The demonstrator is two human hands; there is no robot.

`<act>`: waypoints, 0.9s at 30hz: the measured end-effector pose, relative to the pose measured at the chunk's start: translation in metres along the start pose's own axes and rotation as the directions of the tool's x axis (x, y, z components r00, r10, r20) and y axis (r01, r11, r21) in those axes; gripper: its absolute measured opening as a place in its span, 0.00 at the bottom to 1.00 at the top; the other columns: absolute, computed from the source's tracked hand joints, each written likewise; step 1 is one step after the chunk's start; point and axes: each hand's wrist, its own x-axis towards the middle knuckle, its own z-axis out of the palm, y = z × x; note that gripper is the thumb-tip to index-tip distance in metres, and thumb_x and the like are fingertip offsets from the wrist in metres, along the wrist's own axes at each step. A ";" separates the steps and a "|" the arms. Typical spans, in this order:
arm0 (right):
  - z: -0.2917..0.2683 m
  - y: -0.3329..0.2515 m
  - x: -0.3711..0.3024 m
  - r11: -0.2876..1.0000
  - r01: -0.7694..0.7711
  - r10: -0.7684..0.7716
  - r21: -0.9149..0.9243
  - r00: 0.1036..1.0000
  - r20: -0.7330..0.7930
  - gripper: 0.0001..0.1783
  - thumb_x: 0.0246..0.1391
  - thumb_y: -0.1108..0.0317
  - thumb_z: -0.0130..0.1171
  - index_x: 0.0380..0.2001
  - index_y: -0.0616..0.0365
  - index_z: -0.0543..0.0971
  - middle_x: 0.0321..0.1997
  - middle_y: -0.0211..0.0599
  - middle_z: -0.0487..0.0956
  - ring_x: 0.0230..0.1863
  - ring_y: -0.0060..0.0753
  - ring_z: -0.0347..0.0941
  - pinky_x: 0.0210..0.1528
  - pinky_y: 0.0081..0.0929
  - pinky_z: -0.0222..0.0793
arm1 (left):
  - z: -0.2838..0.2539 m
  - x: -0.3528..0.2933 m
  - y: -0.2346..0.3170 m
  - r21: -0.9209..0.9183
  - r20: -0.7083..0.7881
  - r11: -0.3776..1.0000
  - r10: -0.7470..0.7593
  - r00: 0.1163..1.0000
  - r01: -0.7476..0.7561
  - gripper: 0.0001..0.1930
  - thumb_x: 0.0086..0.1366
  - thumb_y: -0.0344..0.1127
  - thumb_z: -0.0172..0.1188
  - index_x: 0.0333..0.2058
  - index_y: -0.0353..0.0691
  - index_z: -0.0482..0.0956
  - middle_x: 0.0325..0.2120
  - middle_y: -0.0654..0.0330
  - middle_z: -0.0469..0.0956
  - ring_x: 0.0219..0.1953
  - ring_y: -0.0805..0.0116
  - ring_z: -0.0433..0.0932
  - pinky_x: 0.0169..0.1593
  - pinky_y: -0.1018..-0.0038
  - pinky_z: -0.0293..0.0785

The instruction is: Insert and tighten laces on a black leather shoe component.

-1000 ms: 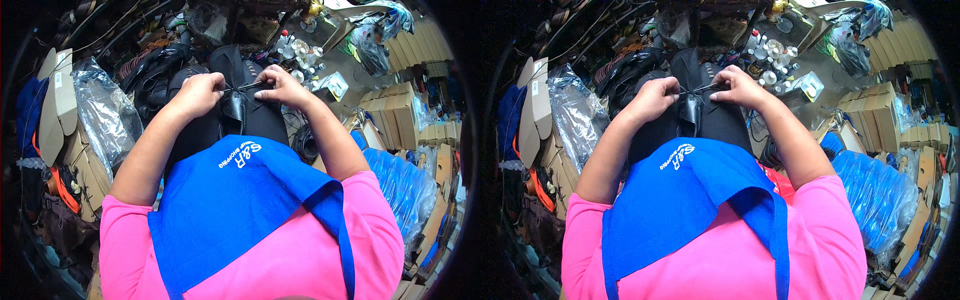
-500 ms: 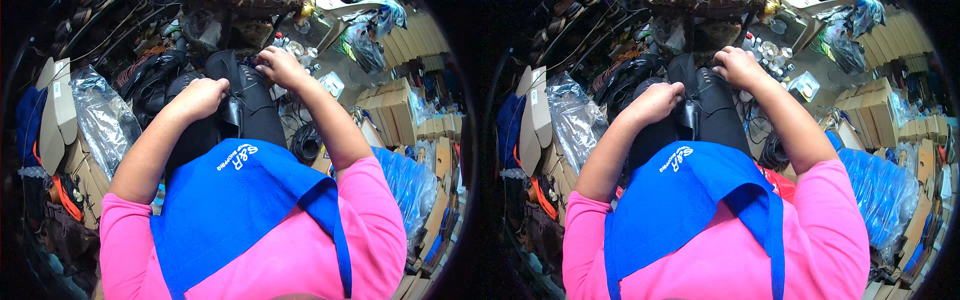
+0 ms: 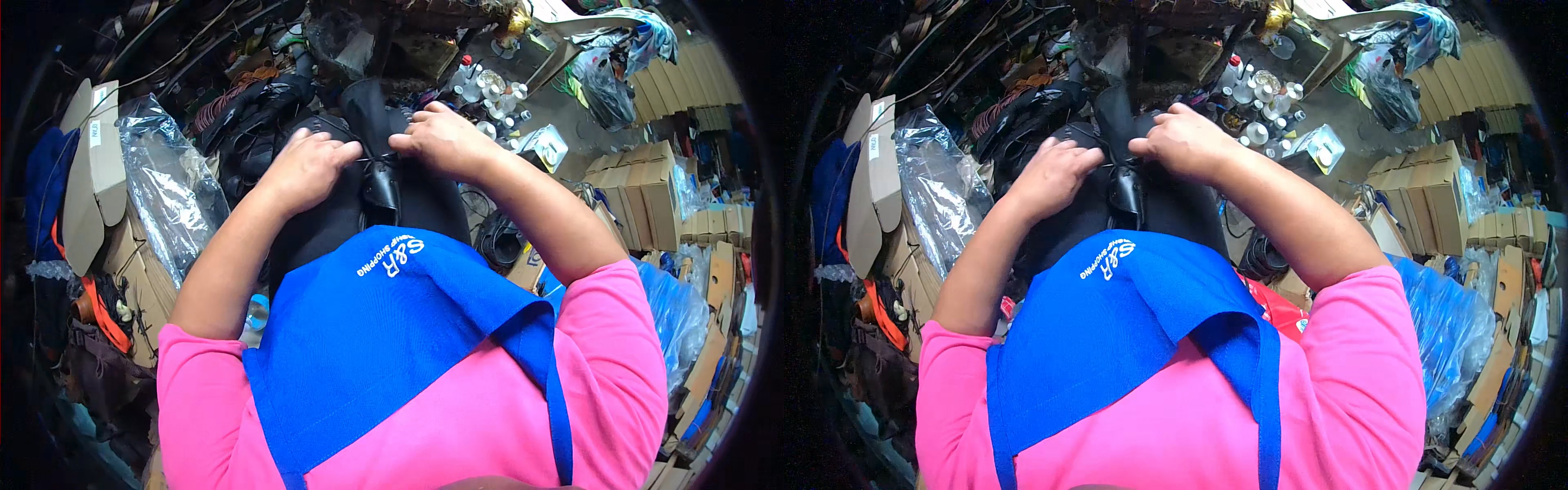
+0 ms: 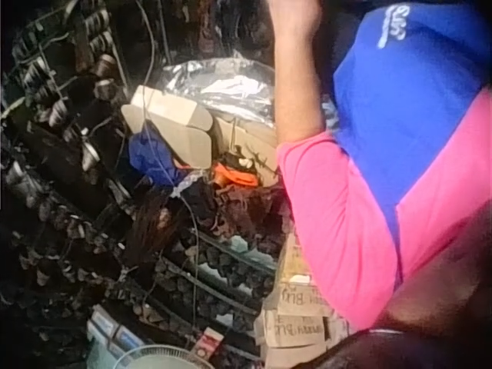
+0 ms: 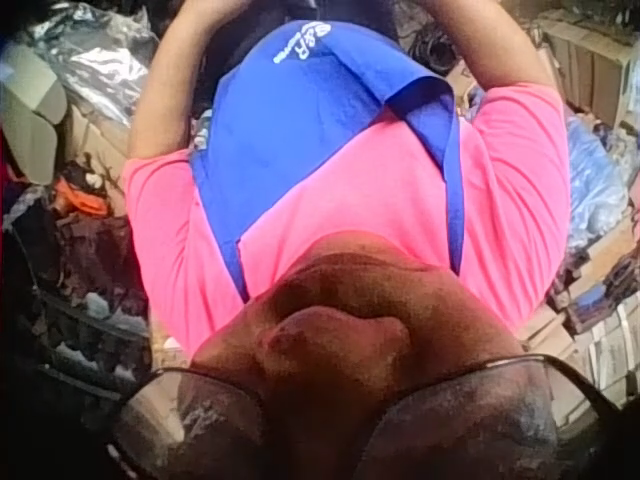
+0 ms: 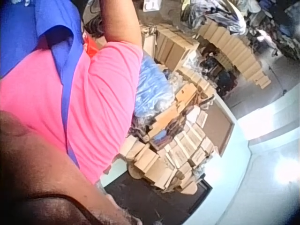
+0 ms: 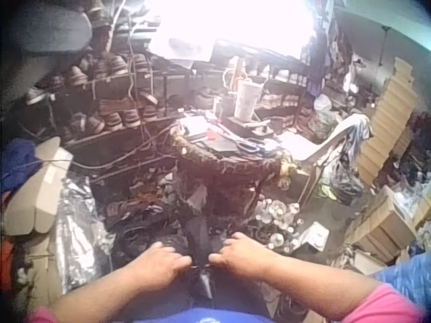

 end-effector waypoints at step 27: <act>0.014 0.091 -0.221 0.484 -0.787 0.816 0.384 0.564 0.127 0.13 0.56 0.69 0.55 0.45 0.55 0.79 0.41 0.39 0.82 0.43 0.29 0.77 0.48 0.25 0.69 | -0.166 -0.156 -0.071 0.131 -0.324 0.813 -0.505 0.800 0.567 0.08 0.53 0.21 0.54 0.34 0.33 0.77 0.29 0.55 0.75 0.33 0.62 0.76 0.39 0.70 0.71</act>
